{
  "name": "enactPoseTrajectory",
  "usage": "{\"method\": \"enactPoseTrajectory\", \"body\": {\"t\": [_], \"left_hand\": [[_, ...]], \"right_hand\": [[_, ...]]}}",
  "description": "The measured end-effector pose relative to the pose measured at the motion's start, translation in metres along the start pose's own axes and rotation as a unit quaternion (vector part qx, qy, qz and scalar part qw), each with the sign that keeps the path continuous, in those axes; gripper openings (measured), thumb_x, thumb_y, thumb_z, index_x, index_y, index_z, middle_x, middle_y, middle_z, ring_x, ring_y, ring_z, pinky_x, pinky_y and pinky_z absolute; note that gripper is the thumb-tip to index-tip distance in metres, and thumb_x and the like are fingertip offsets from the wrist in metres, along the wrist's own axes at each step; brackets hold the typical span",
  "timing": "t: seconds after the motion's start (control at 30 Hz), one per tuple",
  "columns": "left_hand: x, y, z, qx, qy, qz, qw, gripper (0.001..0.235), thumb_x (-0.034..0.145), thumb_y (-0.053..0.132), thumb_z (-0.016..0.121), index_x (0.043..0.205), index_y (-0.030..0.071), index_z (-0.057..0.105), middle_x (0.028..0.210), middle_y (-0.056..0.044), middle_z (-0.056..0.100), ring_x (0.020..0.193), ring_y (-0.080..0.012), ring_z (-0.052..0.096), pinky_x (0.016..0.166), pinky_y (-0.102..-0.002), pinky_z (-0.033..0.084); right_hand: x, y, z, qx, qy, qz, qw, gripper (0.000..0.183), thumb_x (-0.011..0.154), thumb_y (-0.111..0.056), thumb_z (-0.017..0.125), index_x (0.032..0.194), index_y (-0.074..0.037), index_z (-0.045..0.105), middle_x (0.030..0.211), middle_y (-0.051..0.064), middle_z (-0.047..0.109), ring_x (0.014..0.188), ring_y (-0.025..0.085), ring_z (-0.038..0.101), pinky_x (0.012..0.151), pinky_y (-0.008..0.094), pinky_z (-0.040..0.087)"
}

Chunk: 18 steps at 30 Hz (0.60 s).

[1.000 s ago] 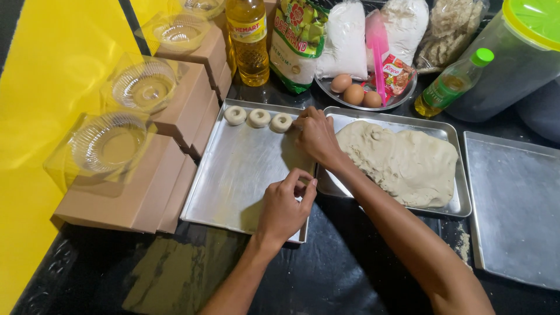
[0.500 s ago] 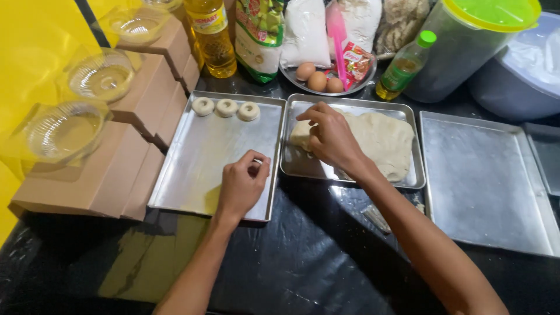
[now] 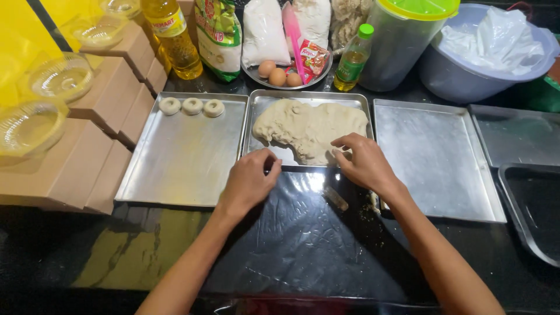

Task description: Shaping dough into donut rings and arranging them on a tray.

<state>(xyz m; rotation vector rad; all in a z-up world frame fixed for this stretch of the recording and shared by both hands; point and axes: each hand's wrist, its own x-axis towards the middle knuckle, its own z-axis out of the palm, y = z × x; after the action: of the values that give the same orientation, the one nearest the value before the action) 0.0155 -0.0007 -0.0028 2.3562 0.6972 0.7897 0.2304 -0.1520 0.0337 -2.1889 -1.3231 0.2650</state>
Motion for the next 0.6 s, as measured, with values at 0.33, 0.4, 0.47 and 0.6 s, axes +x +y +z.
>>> {"method": "enactPoseTrajectory", "body": {"t": [0.33, 0.4, 0.47, 0.6], "left_hand": [[0.043, -0.012, 0.087, -0.183, 0.021, -0.193, 0.964, 0.058, 0.094, 0.045, 0.066, 0.125, -0.003, 0.055, 0.100, -0.018, 0.074, 0.094, -0.0309, 0.071, 0.083, -0.041, 0.054], [0.052, -0.005, 0.087, -0.353, 0.000, -0.302, 0.886, 0.062, 0.096, 0.052, 0.062, 0.117, -0.006, 0.064, 0.099, -0.023, 0.071, 0.090, -0.0304, 0.069, 0.080, -0.040, 0.056], [0.055, -0.006, 0.088, -0.417, 0.005, -0.307, 0.856, 0.064, 0.096, 0.052, 0.062, 0.122, -0.007, 0.061, 0.107, -0.031, 0.069, 0.088, -0.0306, 0.066, 0.078, -0.041, 0.052], [0.060, -0.016, 0.084, -0.533, 0.017, -0.376, 0.758, 0.077, 0.089, 0.059, 0.052, 0.132, -0.005, 0.045, 0.123, -0.040, 0.061, 0.113, -0.0418, 0.067, 0.095, -0.042, 0.054]], "right_hand": [[0.006, -0.008, 0.056, -0.053, 0.117, -0.189, 0.973, 0.045, 0.086, -0.028, 0.077, 0.116, 0.005, 0.067, 0.125, 0.022, 0.065, 0.117, 0.040, 0.062, 0.097, 0.046, 0.050], [0.009, -0.010, 0.065, -0.056, 0.126, -0.182, 0.974, 0.053, 0.081, -0.029, 0.080, 0.118, 0.006, 0.065, 0.125, 0.025, 0.064, 0.117, 0.040, 0.060, 0.098, 0.048, 0.048], [0.012, -0.010, 0.069, -0.065, 0.141, -0.187, 0.970, 0.057, 0.078, -0.029, 0.080, 0.120, 0.007, 0.064, 0.124, 0.025, 0.064, 0.117, 0.041, 0.060, 0.098, 0.049, 0.048], [0.016, -0.016, 0.073, -0.055, 0.135, -0.151, 0.978, 0.059, 0.077, -0.028, 0.081, 0.123, 0.005, 0.063, 0.121, 0.023, 0.065, 0.115, 0.041, 0.061, 0.098, 0.049, 0.048]]}}
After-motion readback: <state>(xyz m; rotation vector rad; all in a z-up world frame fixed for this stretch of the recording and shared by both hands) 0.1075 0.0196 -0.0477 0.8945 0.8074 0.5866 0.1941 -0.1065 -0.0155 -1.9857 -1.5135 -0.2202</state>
